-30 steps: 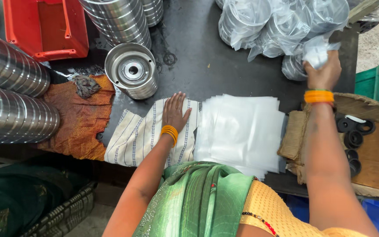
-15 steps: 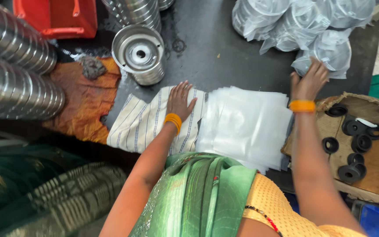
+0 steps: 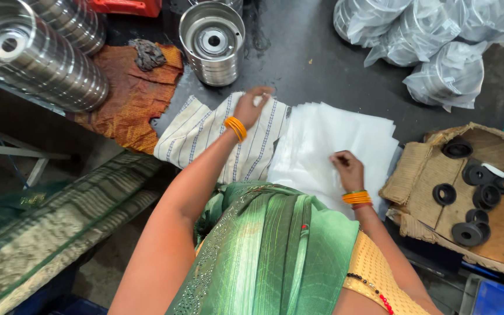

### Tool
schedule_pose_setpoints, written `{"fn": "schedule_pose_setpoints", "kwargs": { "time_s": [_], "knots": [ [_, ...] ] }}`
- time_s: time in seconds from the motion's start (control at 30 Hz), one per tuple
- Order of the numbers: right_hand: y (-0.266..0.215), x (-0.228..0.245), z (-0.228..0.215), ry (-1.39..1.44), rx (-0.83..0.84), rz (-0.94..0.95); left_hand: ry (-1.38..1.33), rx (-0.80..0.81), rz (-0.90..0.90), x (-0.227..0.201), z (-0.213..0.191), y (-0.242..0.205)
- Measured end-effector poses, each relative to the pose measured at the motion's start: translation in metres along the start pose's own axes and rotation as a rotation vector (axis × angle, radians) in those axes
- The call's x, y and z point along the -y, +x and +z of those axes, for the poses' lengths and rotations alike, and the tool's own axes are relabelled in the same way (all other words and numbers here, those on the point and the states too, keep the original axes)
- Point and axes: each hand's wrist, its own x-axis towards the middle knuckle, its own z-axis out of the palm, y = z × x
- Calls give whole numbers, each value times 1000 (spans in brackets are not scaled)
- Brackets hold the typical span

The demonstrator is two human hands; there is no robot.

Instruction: The person repeatedly picks up a metal cylindrical part, places it into a clear plastic bag, and adds a black rubber gasket. The person then folds the bag closed and sets it aside. This process is repeated for multiple parts throughout the clip.

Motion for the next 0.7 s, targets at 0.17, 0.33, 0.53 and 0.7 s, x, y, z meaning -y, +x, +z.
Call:
{"fn": "schedule_pose_setpoints", "kwargs": {
  "time_s": [0.17,0.33,0.53,0.7],
  "knots": [
    [2,66,-3,-130,-162,-271,-143,398,-17,-82,43,-19],
    [5,118,14,-144,-50,-477,96,390,56,-133,41,-23],
    [43,117,42,187,44,-294,255,165,333,-146,11,-27],
    [90,148,54,499,-196,-248,344,-135,51,-118,-51,-22]
  ]
}}
